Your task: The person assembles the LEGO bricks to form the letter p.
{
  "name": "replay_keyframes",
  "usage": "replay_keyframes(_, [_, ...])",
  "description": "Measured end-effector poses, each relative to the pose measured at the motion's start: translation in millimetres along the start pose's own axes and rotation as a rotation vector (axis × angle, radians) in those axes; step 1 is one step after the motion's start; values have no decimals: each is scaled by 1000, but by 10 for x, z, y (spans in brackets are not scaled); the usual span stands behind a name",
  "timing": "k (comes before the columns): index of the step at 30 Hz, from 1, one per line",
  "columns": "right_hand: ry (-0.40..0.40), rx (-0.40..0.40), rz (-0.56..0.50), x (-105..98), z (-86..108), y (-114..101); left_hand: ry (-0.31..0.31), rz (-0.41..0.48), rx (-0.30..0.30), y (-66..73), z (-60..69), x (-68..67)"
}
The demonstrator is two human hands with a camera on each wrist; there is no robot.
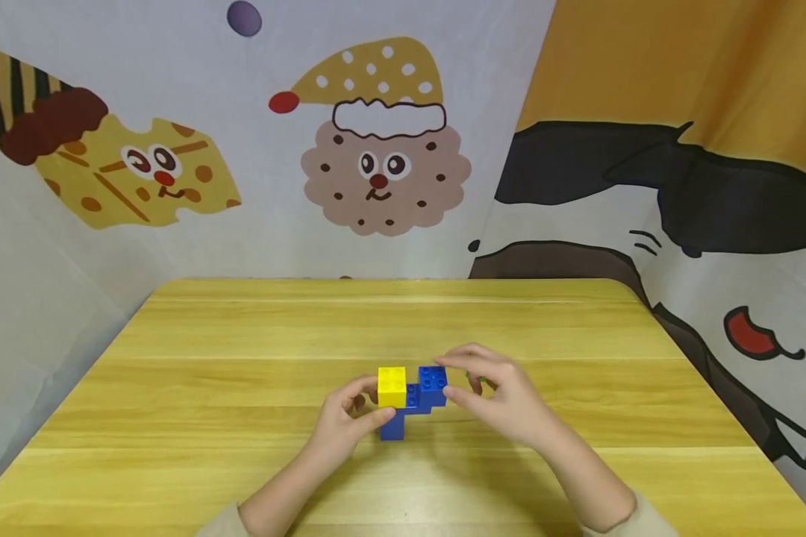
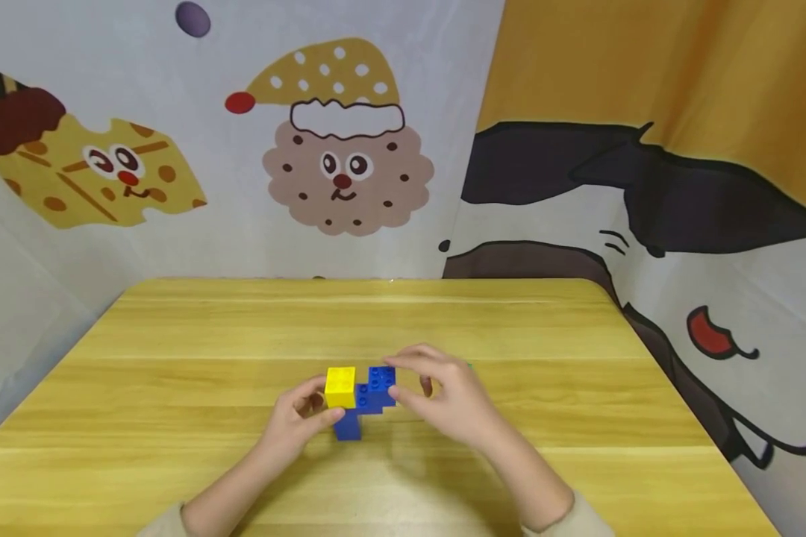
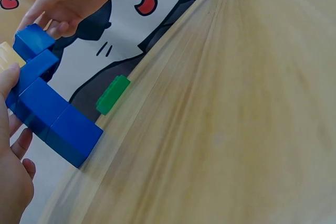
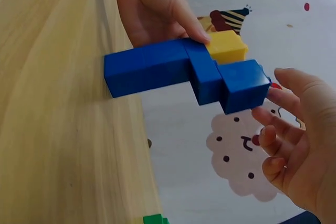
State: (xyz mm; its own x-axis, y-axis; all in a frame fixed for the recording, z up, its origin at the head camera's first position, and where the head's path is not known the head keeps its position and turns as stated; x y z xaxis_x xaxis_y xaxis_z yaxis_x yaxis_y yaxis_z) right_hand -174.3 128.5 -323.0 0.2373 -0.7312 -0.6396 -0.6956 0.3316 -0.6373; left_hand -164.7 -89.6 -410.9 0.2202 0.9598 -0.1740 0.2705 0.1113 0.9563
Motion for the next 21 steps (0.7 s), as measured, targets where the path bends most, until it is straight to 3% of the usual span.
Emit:
replay_keyframes(11, [116,128,57,-268,57,348,-1,3,-13,-4,1,-2])
replay_keyframes(21, [85,257,94,-347,125,659,-5,4,-14,-7,-6,1])
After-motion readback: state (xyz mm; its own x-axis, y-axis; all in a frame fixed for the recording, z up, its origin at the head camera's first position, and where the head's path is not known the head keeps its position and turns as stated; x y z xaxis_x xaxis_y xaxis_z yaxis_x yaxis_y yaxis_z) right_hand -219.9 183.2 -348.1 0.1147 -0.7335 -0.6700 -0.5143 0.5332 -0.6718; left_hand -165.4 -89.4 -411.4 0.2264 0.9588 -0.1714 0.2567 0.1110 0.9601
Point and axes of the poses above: each hand's wrist, its own z-axis away from the middle knuckle, its own x-axis out of the palm, y = z × x, the point moved 5 cm from there along -z, towards the middle knuckle, and after that the axes turned 7 degrees about -y, right-handed, at the moved point
